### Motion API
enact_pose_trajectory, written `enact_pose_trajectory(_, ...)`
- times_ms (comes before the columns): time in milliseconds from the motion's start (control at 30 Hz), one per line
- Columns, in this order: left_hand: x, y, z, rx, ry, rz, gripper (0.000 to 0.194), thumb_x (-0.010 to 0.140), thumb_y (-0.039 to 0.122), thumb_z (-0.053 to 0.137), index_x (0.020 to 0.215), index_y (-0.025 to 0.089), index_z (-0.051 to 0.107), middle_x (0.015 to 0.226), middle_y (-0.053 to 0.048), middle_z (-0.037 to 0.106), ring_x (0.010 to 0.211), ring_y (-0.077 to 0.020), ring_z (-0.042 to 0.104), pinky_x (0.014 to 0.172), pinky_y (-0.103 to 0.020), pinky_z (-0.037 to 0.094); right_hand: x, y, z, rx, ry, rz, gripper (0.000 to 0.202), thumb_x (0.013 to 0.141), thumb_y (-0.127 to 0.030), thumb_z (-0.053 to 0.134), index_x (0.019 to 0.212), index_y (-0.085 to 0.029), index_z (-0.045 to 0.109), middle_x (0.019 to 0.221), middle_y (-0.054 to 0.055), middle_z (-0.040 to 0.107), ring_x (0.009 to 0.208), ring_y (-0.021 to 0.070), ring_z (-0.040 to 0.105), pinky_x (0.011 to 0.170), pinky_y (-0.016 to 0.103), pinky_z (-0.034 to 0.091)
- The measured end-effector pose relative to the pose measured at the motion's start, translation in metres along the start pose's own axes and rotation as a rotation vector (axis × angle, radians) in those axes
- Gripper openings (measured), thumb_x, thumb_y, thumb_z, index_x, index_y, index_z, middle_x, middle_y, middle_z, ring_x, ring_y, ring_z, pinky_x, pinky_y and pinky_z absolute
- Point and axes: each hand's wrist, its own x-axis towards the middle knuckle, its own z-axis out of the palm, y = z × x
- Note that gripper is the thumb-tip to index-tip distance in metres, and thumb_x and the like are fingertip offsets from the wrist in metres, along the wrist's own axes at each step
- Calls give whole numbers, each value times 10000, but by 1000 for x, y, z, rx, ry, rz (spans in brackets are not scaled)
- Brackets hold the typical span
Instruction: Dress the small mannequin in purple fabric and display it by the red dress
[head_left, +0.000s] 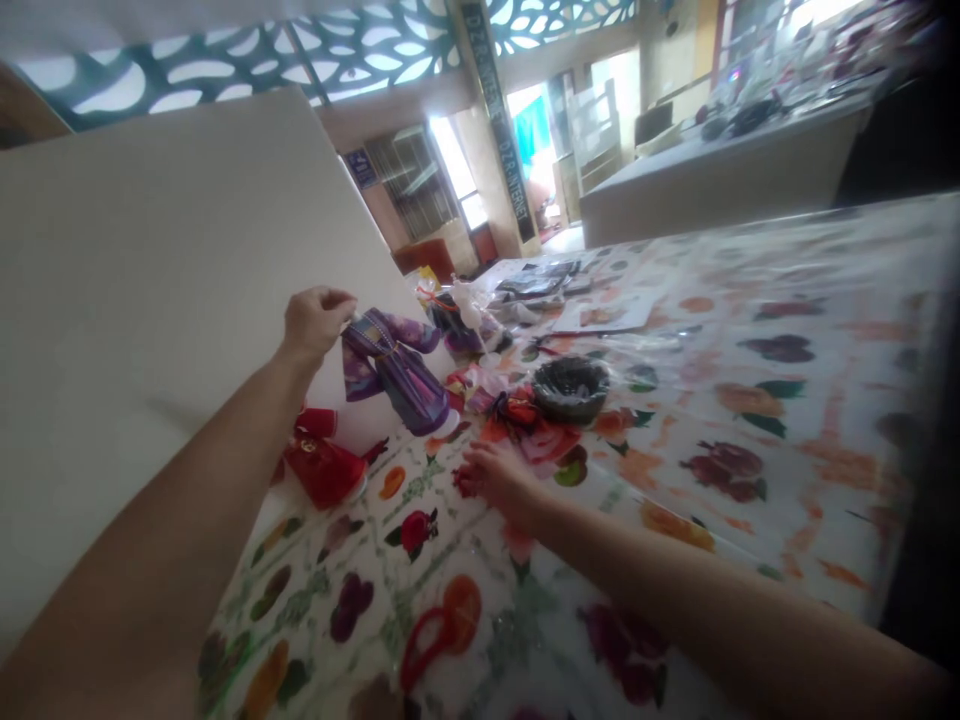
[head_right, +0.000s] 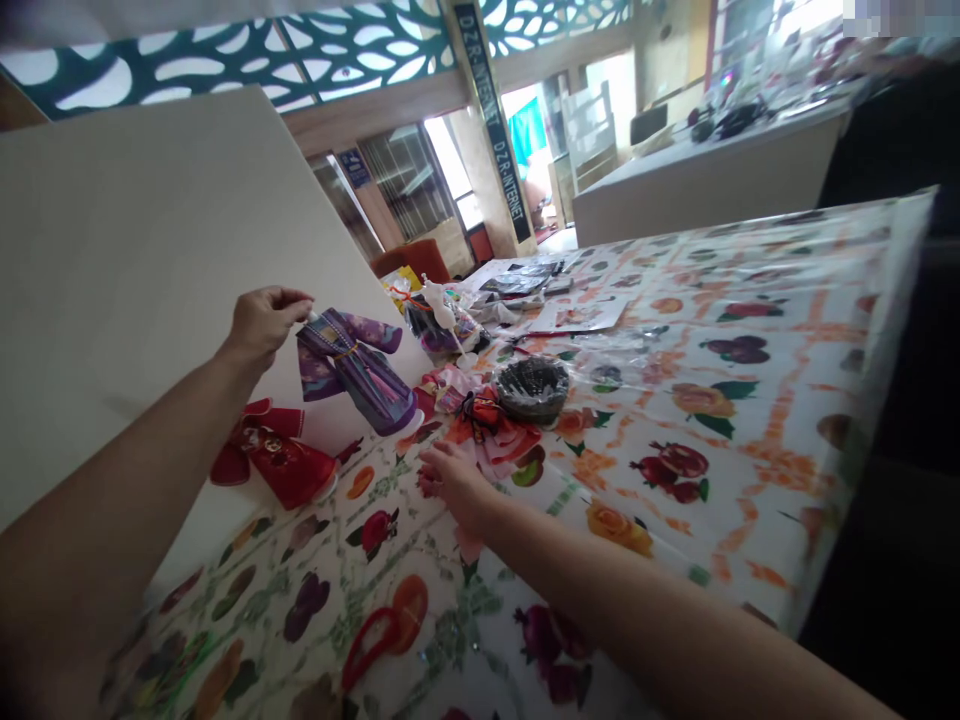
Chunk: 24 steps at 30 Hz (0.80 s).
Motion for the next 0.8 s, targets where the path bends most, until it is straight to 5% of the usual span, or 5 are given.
enact_pose_trajectory(133, -15, 30, -15, -181, -50, -23, 85, 674, 164, 697, 757, 154, 716, 701, -28, 663, 605, -119, 555, 633, -265, 468, 1, -14, -1, 32, -94, -40, 488, 624, -239, 798, 1053, -256, 567, 840, -20, 636, 768, 145, 626, 734, 294, 510)
enact_pose_trajectory(333, -26, 58, -24, -221, -55, -83, 46, 680, 115, 703, 708, 152, 698, 663, -14, 634, 568, -98, 509, 610, -257, 451, -5, -20, 2, 142, -323, 18, 347, 620, -230, 738, 904, -240, 540, 959, 4, 684, 1004, 221, 664, 881, 376, 496)
enact_pose_trajectory(800, -26, 54, -22, -262, -83, -108, 53, 660, 125, 724, 689, 157, 693, 668, -13, 637, 587, -95, 520, 609, -245, 459, 2, -24, 0, 72, -332, 48, 262, 687, -199, 662, 948, -180, 646, 875, 39, 738, 810, 179, 710, 736, 276, 526)
